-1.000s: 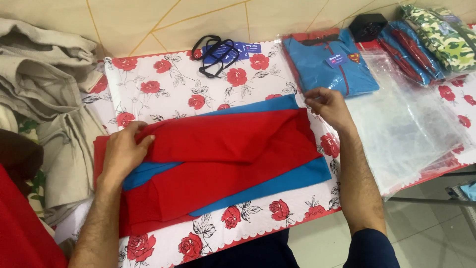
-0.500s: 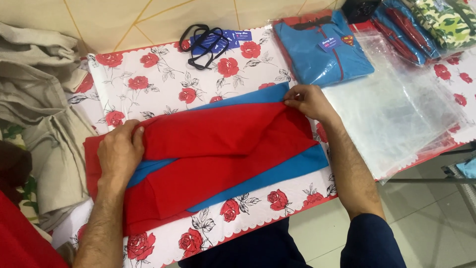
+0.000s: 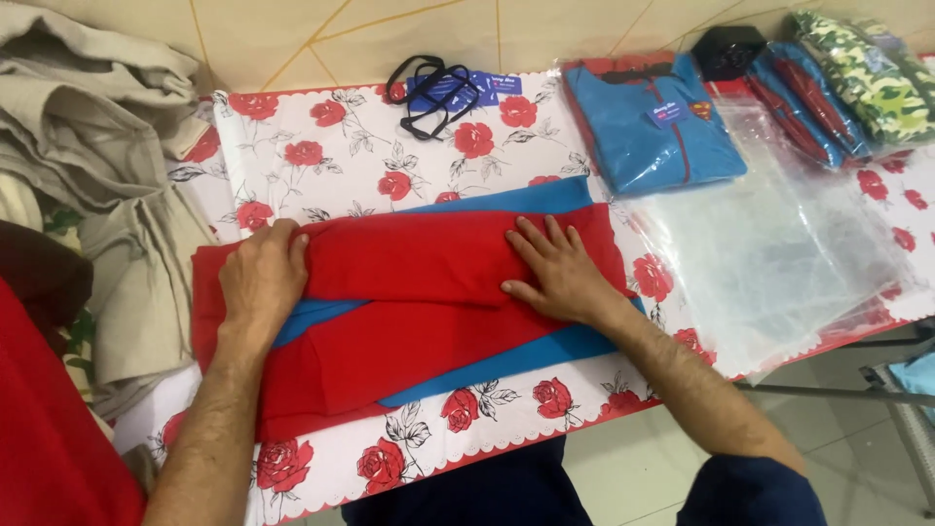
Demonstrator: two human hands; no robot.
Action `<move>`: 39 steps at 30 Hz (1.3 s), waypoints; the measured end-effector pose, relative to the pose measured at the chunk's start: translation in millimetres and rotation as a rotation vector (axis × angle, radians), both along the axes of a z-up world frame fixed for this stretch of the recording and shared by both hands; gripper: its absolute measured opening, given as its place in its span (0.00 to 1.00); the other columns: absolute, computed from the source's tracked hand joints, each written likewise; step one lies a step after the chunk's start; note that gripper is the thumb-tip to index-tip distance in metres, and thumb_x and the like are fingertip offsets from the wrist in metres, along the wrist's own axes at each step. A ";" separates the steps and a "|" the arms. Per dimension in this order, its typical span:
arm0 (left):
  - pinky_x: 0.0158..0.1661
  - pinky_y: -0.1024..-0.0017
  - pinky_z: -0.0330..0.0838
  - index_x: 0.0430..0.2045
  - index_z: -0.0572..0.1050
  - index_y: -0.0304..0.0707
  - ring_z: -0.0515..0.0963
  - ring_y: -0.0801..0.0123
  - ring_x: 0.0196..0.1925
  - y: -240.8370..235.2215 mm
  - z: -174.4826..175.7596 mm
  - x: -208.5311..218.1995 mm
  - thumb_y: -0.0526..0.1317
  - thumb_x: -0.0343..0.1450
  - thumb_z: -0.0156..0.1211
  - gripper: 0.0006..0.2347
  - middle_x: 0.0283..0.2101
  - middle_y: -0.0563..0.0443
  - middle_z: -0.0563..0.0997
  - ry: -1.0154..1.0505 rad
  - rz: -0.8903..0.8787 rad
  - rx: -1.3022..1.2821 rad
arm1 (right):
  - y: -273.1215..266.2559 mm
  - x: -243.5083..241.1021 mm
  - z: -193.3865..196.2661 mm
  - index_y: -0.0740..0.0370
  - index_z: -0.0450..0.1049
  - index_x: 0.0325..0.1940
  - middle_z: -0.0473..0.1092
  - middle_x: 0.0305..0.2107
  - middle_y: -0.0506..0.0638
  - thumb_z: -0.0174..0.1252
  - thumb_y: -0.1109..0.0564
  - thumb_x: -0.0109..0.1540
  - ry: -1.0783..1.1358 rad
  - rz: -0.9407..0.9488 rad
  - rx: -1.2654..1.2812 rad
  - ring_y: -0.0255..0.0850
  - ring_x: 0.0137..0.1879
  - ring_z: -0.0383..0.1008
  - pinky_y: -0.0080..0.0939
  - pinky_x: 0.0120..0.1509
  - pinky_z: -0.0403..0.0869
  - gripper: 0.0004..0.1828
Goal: The person folds a red and blue superhero costume on a table. They smooth out the fabric, fold the sleeves and sides inward, and then fold the garment in half to create a neat rectangular stack.
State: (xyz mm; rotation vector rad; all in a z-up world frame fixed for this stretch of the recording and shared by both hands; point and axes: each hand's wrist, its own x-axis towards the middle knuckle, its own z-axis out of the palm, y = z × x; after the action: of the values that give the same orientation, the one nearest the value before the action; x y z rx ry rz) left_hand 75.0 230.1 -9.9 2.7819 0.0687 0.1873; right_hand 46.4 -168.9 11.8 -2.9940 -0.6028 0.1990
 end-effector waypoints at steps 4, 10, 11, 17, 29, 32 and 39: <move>0.45 0.45 0.79 0.49 0.79 0.47 0.84 0.42 0.46 0.9 -0.6 1.2 0.47 0.78 0.54 0.11 0.44 0.44 0.83 0.008 -0.001 0.007 | 8.2 -2.0 18.2 0.45 0.52 0.79 0.47 0.77 0.53 0.46 0.21 0.63 0.096 -0.062 -0.047 0.68 0.79 0.43 0.75 0.78 0.47 0.48; 0.43 0.46 0.79 0.47 0.80 0.40 0.84 0.40 0.46 7.2 3.9 3.4 0.44 0.78 0.55 0.11 0.41 0.41 0.84 0.012 -0.041 -0.105 | 10.0 1.1 38.3 0.43 0.56 0.77 0.47 0.77 0.51 0.50 0.16 0.57 0.141 -0.062 -0.087 0.65 0.80 0.41 0.76 0.78 0.41 0.52; 0.43 0.47 0.79 0.46 0.81 0.41 0.84 0.41 0.46 8.5 3.1 4.8 0.44 0.78 0.56 0.11 0.41 0.41 0.84 0.019 -0.035 -0.113 | 8.2 1.5 36.8 0.43 0.56 0.77 0.48 0.76 0.53 0.50 0.17 0.58 0.106 -0.058 -0.049 0.64 0.80 0.42 0.75 0.78 0.41 0.51; 0.42 0.49 0.80 0.46 0.82 0.38 0.84 0.41 0.45 10.4 14.4 0.6 0.42 0.78 0.57 0.10 0.40 0.40 0.85 -0.001 -0.029 -0.149 | 14.3 -1.7 22.8 0.44 0.55 0.78 0.46 0.77 0.51 0.49 0.18 0.59 0.124 -0.021 -0.009 0.62 0.81 0.40 0.75 0.79 0.40 0.50; 0.43 0.49 0.79 0.45 0.83 0.41 0.84 0.40 0.45 14.6 16.9 1.2 0.43 0.77 0.59 0.09 0.39 0.38 0.85 -0.005 -0.014 -0.149 | 12.2 9.0 19.1 0.41 0.54 0.78 0.46 0.77 0.48 0.42 0.24 0.65 0.147 -0.061 0.040 0.59 0.81 0.39 0.78 0.77 0.37 0.42; 0.44 0.49 0.79 0.45 0.82 0.42 0.84 0.41 0.46 13.6 15.4 1.6 0.44 0.77 0.59 0.10 0.40 0.40 0.85 0.009 -0.014 -0.137 | 10.2 12.1 20.3 0.39 0.52 0.79 0.47 0.77 0.49 0.44 0.21 0.62 0.127 -0.069 -0.001 0.61 0.81 0.40 0.79 0.77 0.40 0.45; 0.46 0.48 0.78 0.45 0.81 0.43 0.84 0.42 0.48 13.8 13.1 0.8 0.44 0.76 0.60 0.09 0.42 0.42 0.85 0.013 -0.035 -0.106 | -9.1 29.5 0.5 0.35 0.49 0.80 0.45 0.77 0.50 0.50 0.15 0.55 0.083 -0.075 -0.059 0.67 0.80 0.40 0.80 0.77 0.44 0.54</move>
State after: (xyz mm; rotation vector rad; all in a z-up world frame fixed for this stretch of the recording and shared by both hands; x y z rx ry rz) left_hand 75.7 243.9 3.2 2.6768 0.0324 0.1524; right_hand 75.9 -178.0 12.3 -3.0405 -0.4838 0.3393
